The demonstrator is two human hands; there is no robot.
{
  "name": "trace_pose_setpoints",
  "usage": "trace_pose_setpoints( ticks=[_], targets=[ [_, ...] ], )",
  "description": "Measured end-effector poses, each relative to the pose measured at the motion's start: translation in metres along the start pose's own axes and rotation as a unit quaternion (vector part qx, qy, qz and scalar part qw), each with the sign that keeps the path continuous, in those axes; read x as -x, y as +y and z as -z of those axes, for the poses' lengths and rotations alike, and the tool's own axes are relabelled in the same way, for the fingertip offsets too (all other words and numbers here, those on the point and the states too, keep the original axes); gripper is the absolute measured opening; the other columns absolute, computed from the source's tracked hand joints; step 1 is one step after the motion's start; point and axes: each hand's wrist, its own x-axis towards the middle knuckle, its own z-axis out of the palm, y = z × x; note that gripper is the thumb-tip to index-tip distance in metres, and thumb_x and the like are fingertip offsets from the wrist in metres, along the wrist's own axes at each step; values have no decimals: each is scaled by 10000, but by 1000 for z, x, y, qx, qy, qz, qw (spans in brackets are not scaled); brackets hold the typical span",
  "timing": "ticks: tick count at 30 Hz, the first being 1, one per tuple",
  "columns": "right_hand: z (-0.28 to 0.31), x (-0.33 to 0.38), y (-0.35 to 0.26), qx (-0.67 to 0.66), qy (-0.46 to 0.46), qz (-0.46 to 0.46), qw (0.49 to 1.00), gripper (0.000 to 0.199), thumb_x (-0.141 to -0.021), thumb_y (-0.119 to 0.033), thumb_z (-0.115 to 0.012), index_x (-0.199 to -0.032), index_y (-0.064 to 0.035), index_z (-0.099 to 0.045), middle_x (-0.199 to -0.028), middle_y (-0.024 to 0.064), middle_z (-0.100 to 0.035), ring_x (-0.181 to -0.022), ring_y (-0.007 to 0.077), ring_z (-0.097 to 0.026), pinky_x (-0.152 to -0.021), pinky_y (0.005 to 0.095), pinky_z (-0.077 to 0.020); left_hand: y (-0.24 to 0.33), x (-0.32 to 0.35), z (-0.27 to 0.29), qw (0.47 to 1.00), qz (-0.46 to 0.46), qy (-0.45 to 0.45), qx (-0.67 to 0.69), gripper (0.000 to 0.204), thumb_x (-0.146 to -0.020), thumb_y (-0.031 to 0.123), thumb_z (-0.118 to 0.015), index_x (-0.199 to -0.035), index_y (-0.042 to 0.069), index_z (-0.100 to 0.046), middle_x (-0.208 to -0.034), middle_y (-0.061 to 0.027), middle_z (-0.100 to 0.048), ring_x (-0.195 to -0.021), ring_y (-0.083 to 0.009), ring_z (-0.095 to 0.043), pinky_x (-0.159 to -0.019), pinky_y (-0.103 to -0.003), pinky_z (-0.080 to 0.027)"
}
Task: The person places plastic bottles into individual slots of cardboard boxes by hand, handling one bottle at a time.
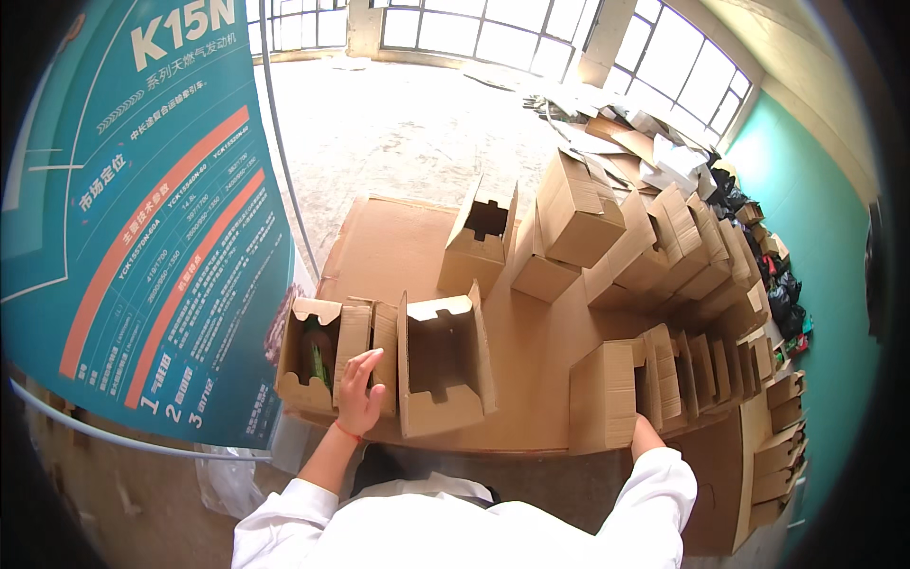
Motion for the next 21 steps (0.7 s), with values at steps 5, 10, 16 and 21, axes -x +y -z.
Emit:
trace_pose_setpoints(
  ticks=[5, 10, 16, 21],
  targets=[
    [12, 6, 9, -11, 4, 23, 1000, 342, -892, -281, -612, -1060, 12, -662, -967, 84, -691, -874, 182, -639, -743, 370, -510, 1, -3, -2, 1000, -17, 17, -12, 459, -970, 346, -477, -1263, -2, -539, -1182, -178, -581, -1094, -341, -549, -957, -400, -423],
    [16, -5, 9, -22, 20, 45, 999, 353, -892, -287, -609, -1071, 12, -659, -969, 84, -692, -871, 186, -642, -743, 374, -509, 3, -1, -3, 1000, -8, 19, -22, 450, -965, 344, -489, -1265, 13, -544, -1187, -173, -584, -1095, -343, -551, -952, -400, -430],
    [19, -20, -9, -24, 58, 143, 988, 366, -891, -295, -605, -1083, 12, -657, -970, 85, -694, -867, 191, -647, -744, 379, -509, -2, -1, -2, 1000, 2, 7, -11, 503, -950, 388, -512, -1296, 22, -519, -1231, -163, -568, -1133, -343, -535, -976, -414, -411],
    [-52, 59, -93, 335, 209, 249, 884, 338, -798, -164, -677, -1072, 33, -654, -973, 164, -687, -858, 285, -651, -762, 381, -490, 21, -16, 2, 997, -8, -51, -49, 700, -866, 466, -618, -1392, 50, -416, -1331, -162, -506, -1225, -341, -480, -1060, -425, -340]
  ],
)
